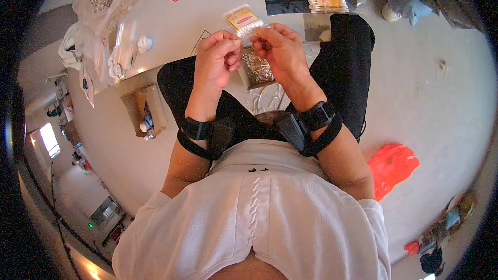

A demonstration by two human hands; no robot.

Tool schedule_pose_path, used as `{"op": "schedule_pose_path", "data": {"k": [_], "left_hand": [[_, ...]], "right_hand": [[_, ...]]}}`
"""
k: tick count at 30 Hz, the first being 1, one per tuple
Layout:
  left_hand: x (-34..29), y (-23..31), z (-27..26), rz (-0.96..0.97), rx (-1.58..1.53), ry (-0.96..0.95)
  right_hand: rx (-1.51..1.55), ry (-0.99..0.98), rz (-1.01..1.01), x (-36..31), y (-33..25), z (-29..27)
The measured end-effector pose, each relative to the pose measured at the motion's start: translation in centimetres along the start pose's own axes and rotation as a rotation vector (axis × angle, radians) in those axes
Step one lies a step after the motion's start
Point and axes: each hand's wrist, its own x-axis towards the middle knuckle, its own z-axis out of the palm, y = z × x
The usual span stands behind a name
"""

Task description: Packaging and sorting cotton swabs from bulk piles and small packets into small plastic bags.

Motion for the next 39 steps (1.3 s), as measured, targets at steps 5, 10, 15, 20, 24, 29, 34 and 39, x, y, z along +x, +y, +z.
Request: {"op": "schedule_pose_path", "data": {"k": [5, 10, 15, 20, 24, 29, 34, 39], "left_hand": [[-0.5, 0.5, 0.7, 0.025, 0.051, 0.009], [-0.8, -0.5, 1.3, 0.06, 0.214, 0.062], [-1.4, -1.1, 1.9, 0.035, 0.129, 0.1], [-1.7, -0.2, 1.6, 0.016, 0.143, -0.003], [-1.8, -0.2, 1.5, 0.009, 0.121, -0.031], [-1.9, -0.2, 1.8, 0.013, 0.089, -0.021], [-1.8, -0.3, 2.3, 0.086, 0.212, -0.06], [-1.6, -1.0, 2.5, 0.194, 0.323, -0.025]], "right_hand": [[-0.096, -0.018, -0.107, -0.5, -0.3, 0.9], [-0.12, 0.081, -0.064, -1.0, 0.6, 0.9], [-0.063, 0.054, 0.117, -1.4, 0.3, 0.9], [-0.034, 0.013, 0.074, -1.4, -1.4, -0.4], [-0.041, 0.071, 0.021, -1.8, -2.0, -0.4], [0.064, 0.124, -0.033, -2.5, -1.5, -0.1], [0.057, 0.088, 0.049, -3.2, -0.9, 1.2], [0.044, 0.112, -0.018, -3.0, -0.6, 1.2]]}}
